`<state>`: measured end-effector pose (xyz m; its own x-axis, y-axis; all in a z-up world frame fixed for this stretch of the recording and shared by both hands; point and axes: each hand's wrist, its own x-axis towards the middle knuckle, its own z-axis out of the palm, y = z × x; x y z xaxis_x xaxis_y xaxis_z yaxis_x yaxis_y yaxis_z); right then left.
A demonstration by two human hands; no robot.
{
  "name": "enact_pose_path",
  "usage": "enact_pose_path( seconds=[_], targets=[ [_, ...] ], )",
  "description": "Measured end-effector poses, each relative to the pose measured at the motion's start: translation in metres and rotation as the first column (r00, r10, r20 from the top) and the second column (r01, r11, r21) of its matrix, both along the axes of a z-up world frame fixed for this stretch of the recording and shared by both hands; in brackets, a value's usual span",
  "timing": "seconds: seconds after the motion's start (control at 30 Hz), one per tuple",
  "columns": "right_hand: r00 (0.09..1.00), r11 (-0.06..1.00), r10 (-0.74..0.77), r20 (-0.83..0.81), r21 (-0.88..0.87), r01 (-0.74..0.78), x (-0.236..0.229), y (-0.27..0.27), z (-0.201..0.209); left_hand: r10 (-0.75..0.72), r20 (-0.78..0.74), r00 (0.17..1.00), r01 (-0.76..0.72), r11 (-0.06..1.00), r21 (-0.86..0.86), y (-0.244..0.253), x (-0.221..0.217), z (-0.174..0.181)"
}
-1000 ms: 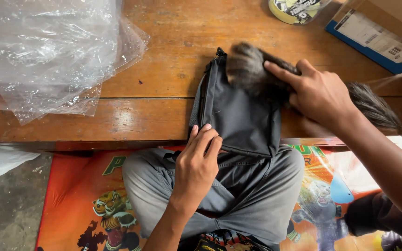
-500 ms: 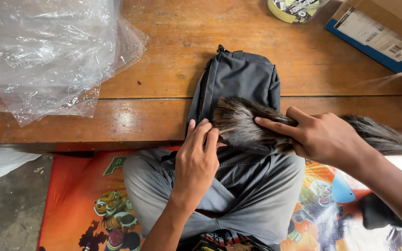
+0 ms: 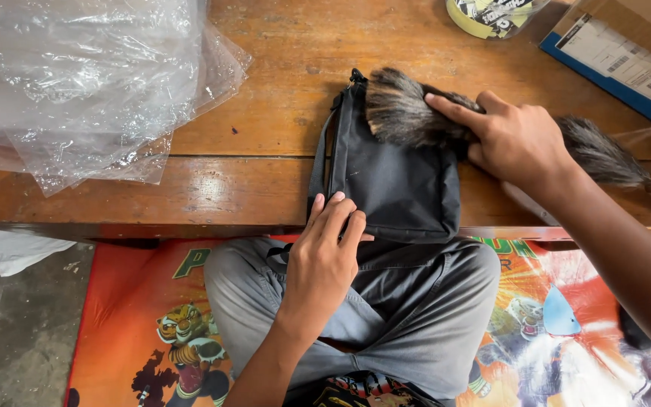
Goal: Inspecting a shoulder bag with a caliper and cleaning it with a feather duster.
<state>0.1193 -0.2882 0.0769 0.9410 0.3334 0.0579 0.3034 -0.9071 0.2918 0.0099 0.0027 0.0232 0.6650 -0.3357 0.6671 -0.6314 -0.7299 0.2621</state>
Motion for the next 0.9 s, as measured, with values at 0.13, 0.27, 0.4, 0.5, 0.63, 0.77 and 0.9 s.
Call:
enact_pose_path(
  seconds=[0.13,0.27,0.4,0.5,0.63,0.77,0.9],
  targets=[
    [0.991,0.996,-0.092,0.101,0.026,0.089,0.005,-0.01,0.008,-0.028,-0.026,0.999,0.028,0.999,0.021,0.003,0.0,0.0],
    [0.981,0.959,-0.177,0.084,0.24,0.152,-0.013,-0.012,0.033,-0.127,0.145,0.981,0.109,0.986,0.123,0.015,0.005,0.023],
    [0.962,0.922,0.009,0.272,0.371,-0.114,-0.039,-0.018,0.038,-0.211,0.392,0.896,0.178,0.977,0.118,0.02,0.029,0.069],
    [0.935,0.874,0.019,0.354,0.448,-0.187,-0.051,-0.016,0.049,-0.406,0.47,0.784,0.381,0.912,0.153,0.018,0.047,0.096],
    [0.981,0.671,-0.121,0.151,0.74,-0.031,-0.064,0.007,0.086,-0.605,0.565,0.561,0.384,0.795,0.47,0.009,0.054,0.125],
    [0.998,0.336,-0.066,0.008,0.942,0.014,-0.07,0.026,0.103,-0.701,0.603,0.381,0.437,0.711,0.551,-0.014,0.05,0.138],
    [0.99,0.415,-0.091,-0.105,0.9,0.134,-0.074,0.049,0.129,-0.76,0.579,0.296,0.467,0.644,0.607,-0.041,0.044,0.123]
  ],
)
